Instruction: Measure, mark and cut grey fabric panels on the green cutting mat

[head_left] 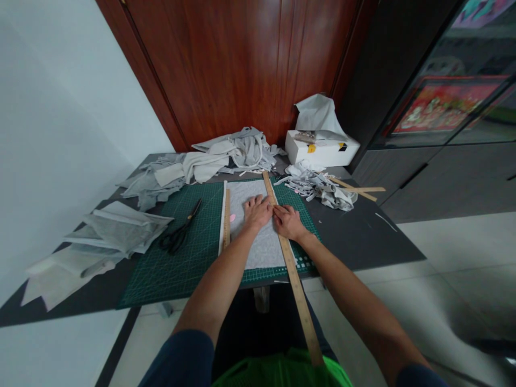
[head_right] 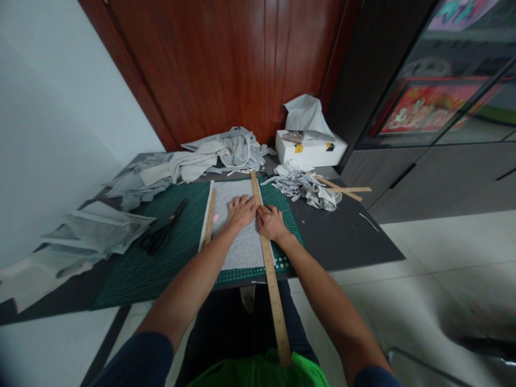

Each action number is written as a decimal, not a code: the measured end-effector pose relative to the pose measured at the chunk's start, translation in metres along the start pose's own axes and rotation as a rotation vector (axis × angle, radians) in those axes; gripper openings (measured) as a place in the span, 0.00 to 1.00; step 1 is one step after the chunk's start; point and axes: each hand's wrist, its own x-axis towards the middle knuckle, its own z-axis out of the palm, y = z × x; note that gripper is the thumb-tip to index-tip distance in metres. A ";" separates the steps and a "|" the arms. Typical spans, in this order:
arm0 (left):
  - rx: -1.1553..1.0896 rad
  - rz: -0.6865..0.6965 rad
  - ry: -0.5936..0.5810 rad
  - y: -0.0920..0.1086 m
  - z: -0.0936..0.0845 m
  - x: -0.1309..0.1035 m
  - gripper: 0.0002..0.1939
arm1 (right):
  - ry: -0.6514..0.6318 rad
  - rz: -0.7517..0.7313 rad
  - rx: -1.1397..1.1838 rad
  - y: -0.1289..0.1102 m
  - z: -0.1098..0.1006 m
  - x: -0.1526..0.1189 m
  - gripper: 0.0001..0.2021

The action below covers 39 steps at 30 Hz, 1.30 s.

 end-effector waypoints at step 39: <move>-0.027 -0.001 -0.019 -0.002 0.002 0.001 0.25 | 0.097 -0.001 0.048 0.005 0.009 -0.003 0.23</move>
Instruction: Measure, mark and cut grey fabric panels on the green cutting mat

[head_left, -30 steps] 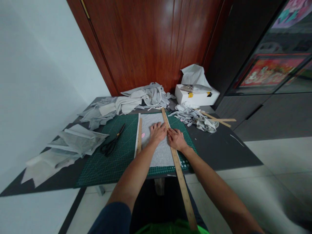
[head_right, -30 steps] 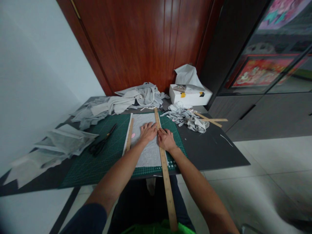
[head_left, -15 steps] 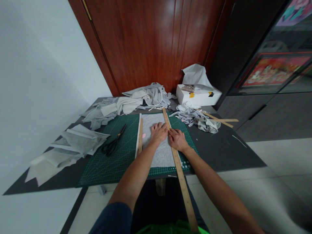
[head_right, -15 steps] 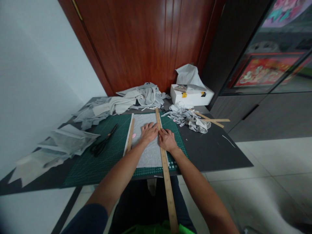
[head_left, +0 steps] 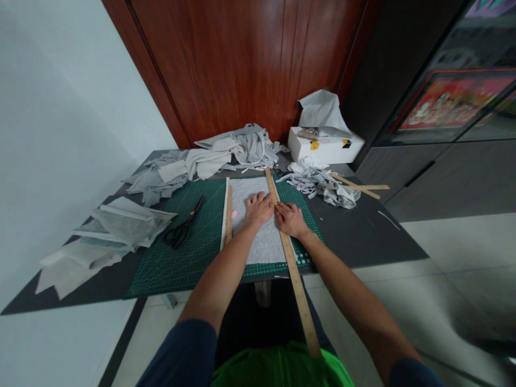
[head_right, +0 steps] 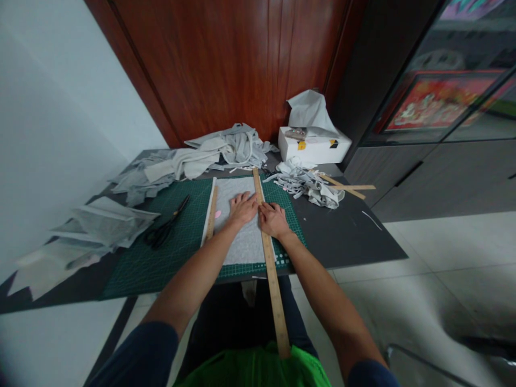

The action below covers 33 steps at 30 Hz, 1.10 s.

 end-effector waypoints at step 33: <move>0.037 -0.006 0.000 0.002 -0.005 -0.001 0.25 | -0.019 0.005 -0.015 -0.007 -0.007 -0.002 0.23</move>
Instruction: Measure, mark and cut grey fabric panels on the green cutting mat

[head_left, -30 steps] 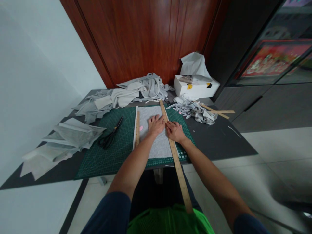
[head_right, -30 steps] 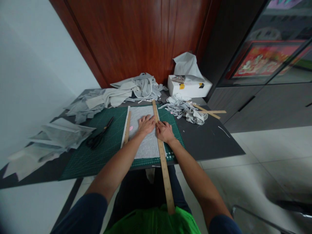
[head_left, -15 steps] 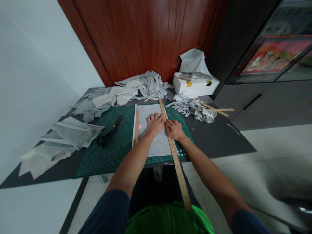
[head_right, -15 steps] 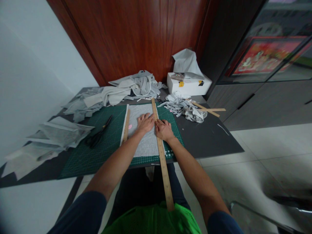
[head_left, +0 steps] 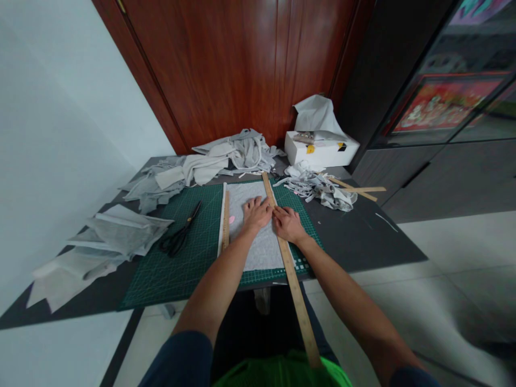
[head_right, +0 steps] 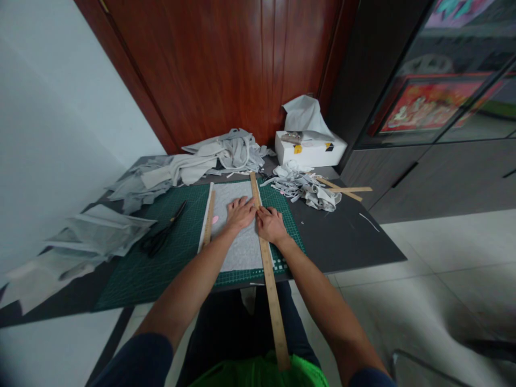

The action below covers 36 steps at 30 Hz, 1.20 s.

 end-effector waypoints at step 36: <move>-0.005 -0.010 -0.047 0.000 0.000 0.004 0.27 | 0.179 0.025 0.235 0.026 0.014 0.012 0.21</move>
